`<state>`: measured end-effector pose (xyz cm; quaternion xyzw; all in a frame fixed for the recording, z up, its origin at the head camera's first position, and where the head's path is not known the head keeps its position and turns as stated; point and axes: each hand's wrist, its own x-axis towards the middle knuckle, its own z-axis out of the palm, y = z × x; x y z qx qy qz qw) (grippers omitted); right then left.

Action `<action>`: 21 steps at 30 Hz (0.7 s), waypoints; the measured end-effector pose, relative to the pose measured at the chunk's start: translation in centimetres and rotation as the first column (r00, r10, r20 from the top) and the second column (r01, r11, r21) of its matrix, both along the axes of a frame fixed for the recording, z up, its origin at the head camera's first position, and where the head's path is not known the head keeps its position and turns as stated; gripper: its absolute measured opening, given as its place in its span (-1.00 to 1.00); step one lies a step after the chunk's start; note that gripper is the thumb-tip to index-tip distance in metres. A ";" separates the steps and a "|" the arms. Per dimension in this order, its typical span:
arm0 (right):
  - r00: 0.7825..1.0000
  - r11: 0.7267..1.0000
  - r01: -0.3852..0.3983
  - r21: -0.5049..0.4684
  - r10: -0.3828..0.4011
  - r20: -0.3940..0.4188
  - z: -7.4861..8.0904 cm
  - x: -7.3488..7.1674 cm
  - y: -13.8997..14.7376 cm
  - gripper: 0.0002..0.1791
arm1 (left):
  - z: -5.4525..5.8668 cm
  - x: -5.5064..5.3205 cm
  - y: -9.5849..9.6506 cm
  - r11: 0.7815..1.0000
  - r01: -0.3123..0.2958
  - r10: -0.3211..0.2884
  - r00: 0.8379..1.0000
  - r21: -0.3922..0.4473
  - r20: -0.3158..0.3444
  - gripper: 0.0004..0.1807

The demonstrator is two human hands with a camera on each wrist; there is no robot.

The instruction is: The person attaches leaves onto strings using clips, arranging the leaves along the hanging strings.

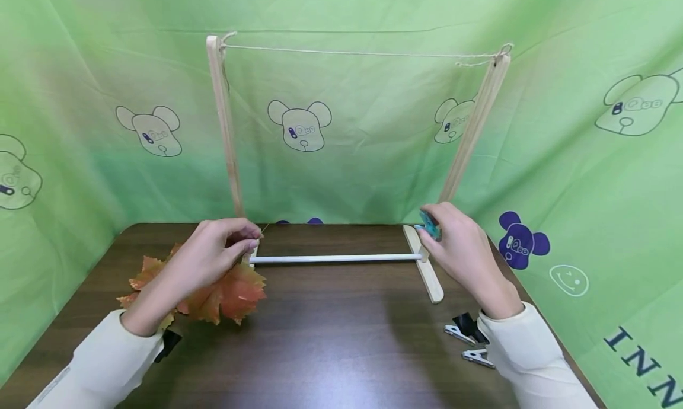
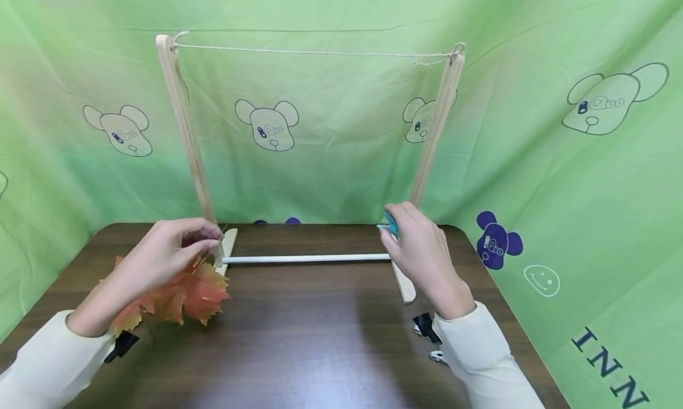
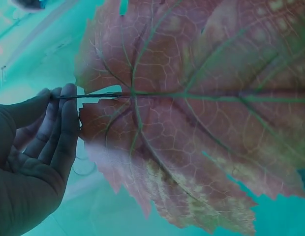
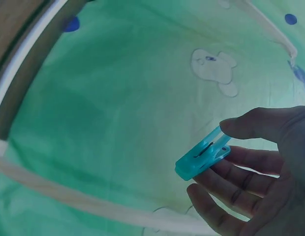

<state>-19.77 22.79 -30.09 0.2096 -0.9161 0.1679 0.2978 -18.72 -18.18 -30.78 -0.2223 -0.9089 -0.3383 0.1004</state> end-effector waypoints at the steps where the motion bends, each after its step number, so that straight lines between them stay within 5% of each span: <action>1: 1.000 1.000 -0.011 -0.002 0.011 -0.003 0.3 -0.1 -0.3 -0.68 | 0.3 -0.1 0.3 1.000 0.000 0.000 1.000 0.006 0.000 -0.91; 9: 0.991 0.989 -0.136 -0.052 0.136 0.001 2.9 -1.2 -2.5 -0.68 | 1.8 -1.0 2.1 0.996 -0.026 0.027 1.000 0.083 -0.004 -0.93; 21: 0.952 0.932 -0.258 -0.256 0.291 0.100 6.2 -2.8 -4.8 -0.71 | 4.3 -2.5 3.1 0.986 -0.081 0.093 0.993 0.146 -0.078 -0.92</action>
